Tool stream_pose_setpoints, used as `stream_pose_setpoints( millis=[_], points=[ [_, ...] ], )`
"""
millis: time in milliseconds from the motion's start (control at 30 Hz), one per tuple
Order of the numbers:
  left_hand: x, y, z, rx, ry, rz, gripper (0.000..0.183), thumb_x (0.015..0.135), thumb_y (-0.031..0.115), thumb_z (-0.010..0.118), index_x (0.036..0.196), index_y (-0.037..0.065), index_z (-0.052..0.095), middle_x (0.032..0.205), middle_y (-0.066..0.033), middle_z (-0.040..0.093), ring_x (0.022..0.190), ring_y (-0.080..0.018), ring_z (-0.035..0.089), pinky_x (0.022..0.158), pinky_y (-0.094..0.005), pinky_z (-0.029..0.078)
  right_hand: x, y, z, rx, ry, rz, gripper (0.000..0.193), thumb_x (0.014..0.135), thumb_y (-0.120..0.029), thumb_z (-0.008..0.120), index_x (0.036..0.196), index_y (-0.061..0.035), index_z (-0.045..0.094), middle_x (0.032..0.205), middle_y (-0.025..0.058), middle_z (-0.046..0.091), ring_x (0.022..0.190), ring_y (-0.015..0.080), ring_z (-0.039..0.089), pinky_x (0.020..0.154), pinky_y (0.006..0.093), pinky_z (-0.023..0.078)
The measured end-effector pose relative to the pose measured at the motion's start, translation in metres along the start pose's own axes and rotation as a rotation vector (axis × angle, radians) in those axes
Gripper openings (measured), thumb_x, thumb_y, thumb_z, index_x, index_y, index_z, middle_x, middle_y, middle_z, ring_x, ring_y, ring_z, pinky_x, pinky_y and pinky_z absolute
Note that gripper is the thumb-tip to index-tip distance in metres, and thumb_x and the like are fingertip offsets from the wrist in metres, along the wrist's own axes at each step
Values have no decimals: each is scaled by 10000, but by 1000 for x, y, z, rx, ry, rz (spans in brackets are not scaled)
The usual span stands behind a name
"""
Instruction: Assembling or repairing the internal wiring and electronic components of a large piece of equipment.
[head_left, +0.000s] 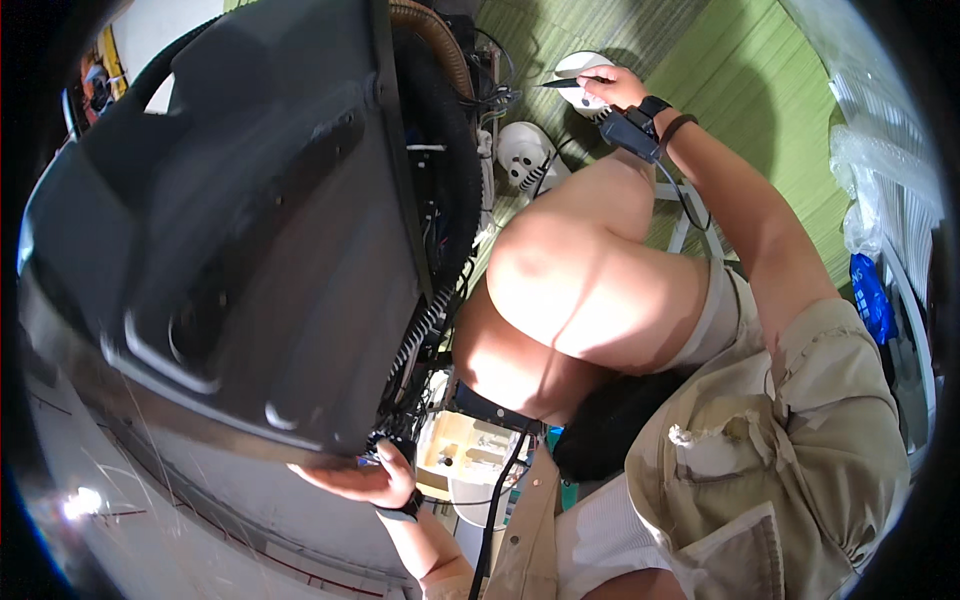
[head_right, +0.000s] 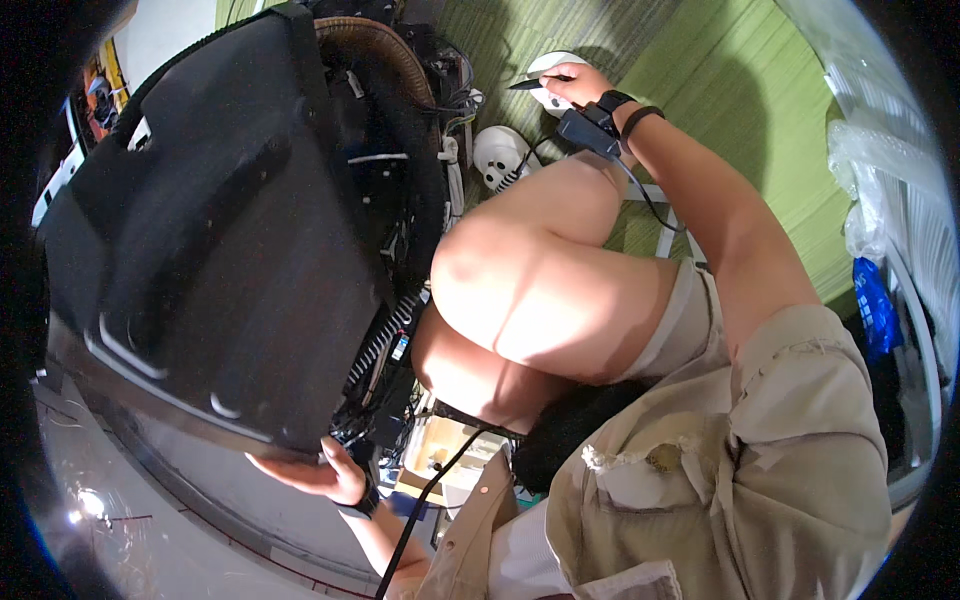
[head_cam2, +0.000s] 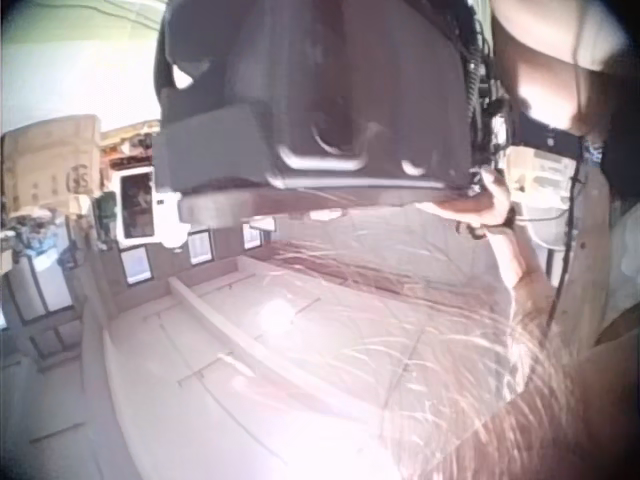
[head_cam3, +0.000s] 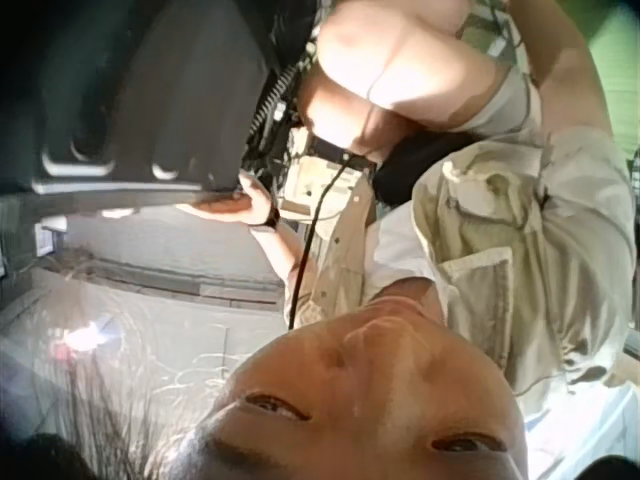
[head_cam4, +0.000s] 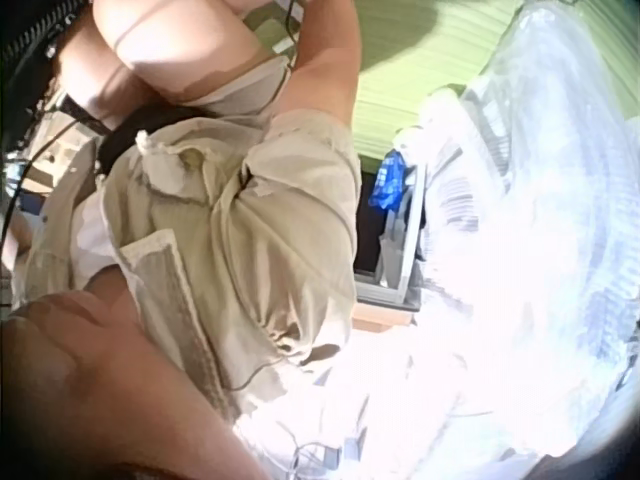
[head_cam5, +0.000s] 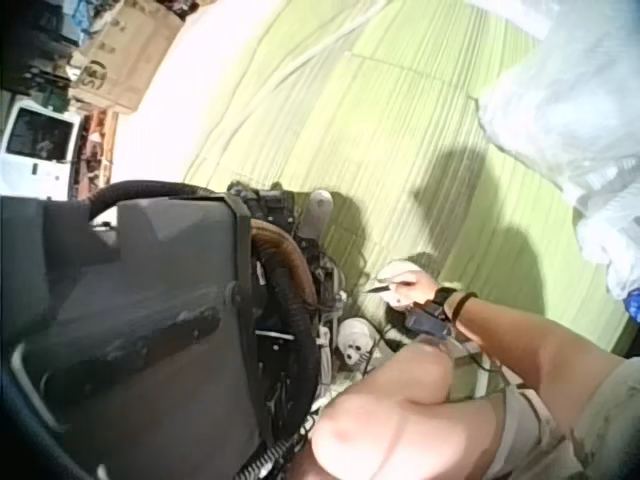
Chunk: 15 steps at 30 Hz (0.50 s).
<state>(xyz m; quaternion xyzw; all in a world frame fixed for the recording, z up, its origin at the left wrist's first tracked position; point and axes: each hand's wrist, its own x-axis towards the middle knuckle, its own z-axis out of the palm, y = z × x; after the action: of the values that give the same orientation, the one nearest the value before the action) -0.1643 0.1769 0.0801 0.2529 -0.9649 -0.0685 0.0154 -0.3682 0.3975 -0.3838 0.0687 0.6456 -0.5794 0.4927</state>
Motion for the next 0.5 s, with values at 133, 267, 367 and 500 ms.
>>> stream_pose_setpoints(
  millis=[133, 267, 367, 500],
  points=[
    [15, 10, 1, 69, -18, 100, 812, 788, 317, 559, 1316, -48, 63, 1354, -266, 127, 1249, -406, 176, 1005, -497, 164, -12, -5, -3, -123, -42, -82, 230, 787, -149, 601, 989, -40, 595, 791, 21, 605, 707, 68, 540, 599, 211, 415],
    [25, 19, 4, -69, 26, 225, 692, 788, 186, 552, 1305, -59, 163, 1363, -217, 192, 1278, -320, 170, 1030, -407, 138, -33, -11, 10, -133, 14, -271, 237, 754, -215, 605, 957, -95, 624, 646, -2, 565, 488, 71, 440, 454, 228, 352],
    [27, 23, 5, -125, 43, 262, 678, 765, 118, 559, 1308, -38, 185, 1366, -200, 202, 1281, -306, 173, 1036, -395, 136, -49, -22, 28, -176, -32, -262, 221, 764, -227, 593, 956, -122, 628, 647, 9, 571, 495, 93, 470, 475, 251, 383],
    [24, 26, 0, 62, 111, 263, 689, 721, 198, 607, 1271, -42, 269, 1298, -228, 323, 1212, -355, 308, 989, -399, 258, -69, -33, 52, -410, -31, -321, 251, 772, -240, 580, 999, -138, 616, 805, 53, 628, 640, 117, 549, 572, 281, 447]
  ],
)
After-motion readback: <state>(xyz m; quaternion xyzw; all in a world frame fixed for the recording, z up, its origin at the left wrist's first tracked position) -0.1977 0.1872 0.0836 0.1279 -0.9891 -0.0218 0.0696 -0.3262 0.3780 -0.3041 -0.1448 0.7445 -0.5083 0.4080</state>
